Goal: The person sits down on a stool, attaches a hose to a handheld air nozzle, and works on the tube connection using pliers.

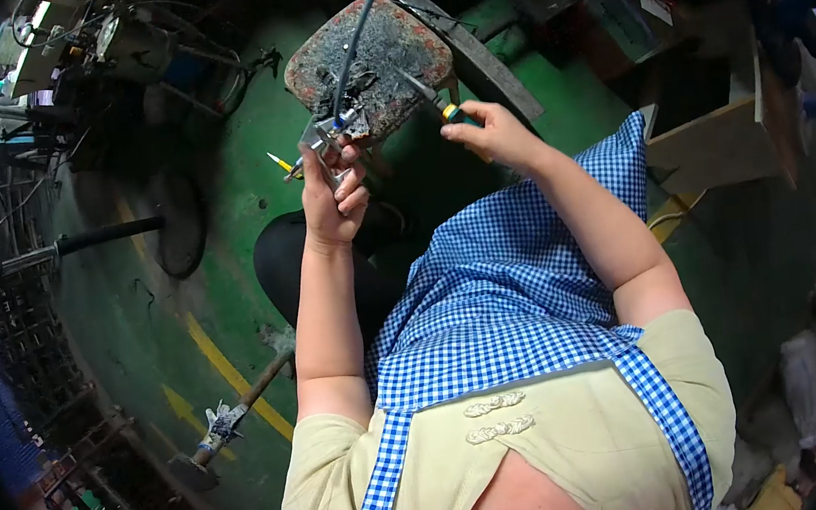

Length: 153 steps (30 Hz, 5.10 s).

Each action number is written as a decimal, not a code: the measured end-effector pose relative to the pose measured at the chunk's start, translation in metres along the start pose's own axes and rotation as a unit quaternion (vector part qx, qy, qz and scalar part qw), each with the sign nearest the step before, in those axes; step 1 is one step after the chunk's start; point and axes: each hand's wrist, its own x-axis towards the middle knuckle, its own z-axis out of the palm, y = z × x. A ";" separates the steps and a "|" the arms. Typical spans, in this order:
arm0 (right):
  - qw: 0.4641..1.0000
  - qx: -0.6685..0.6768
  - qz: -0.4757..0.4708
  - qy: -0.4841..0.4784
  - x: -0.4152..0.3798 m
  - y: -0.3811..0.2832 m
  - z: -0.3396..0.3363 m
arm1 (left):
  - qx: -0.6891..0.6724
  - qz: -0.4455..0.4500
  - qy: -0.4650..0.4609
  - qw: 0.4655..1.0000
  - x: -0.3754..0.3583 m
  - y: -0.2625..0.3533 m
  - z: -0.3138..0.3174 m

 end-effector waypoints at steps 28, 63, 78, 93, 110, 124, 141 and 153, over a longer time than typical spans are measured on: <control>0.992 -0.047 -0.056 0.099 0.014 0.008 -0.015 | 0.268 0.095 0.210 0.935 0.035 0.045 -0.002; 0.994 -0.054 -0.048 0.087 0.015 0.010 -0.018 | 0.336 0.079 0.278 0.897 0.045 0.055 -0.030; 0.992 -0.046 -0.076 0.092 0.015 0.012 -0.018 | 0.330 0.071 0.275 0.900 0.046 0.056 -0.033; 0.994 -0.061 -0.045 0.085 0.013 0.008 -0.020 | 0.338 0.071 0.283 0.895 0.046 0.056 -0.033; 0.991 -0.055 -0.080 0.093 0.015 0.014 -0.018 | 0.348 0.069 0.290 0.889 0.049 0.057 -0.036; 0.992 -0.066 -0.067 0.084 0.016 0.014 -0.018 | 0.347 0.066 0.278 0.893 0.050 0.058 -0.040; 0.991 -0.077 -0.066 0.085 0.016 0.013 -0.019 | 0.354 0.071 0.290 0.886 0.050 0.057 -0.036; 0.992 -0.079 -0.063 0.079 0.014 0.010 -0.019 | 0.360 0.068 0.294 0.883 0.050 0.057 -0.036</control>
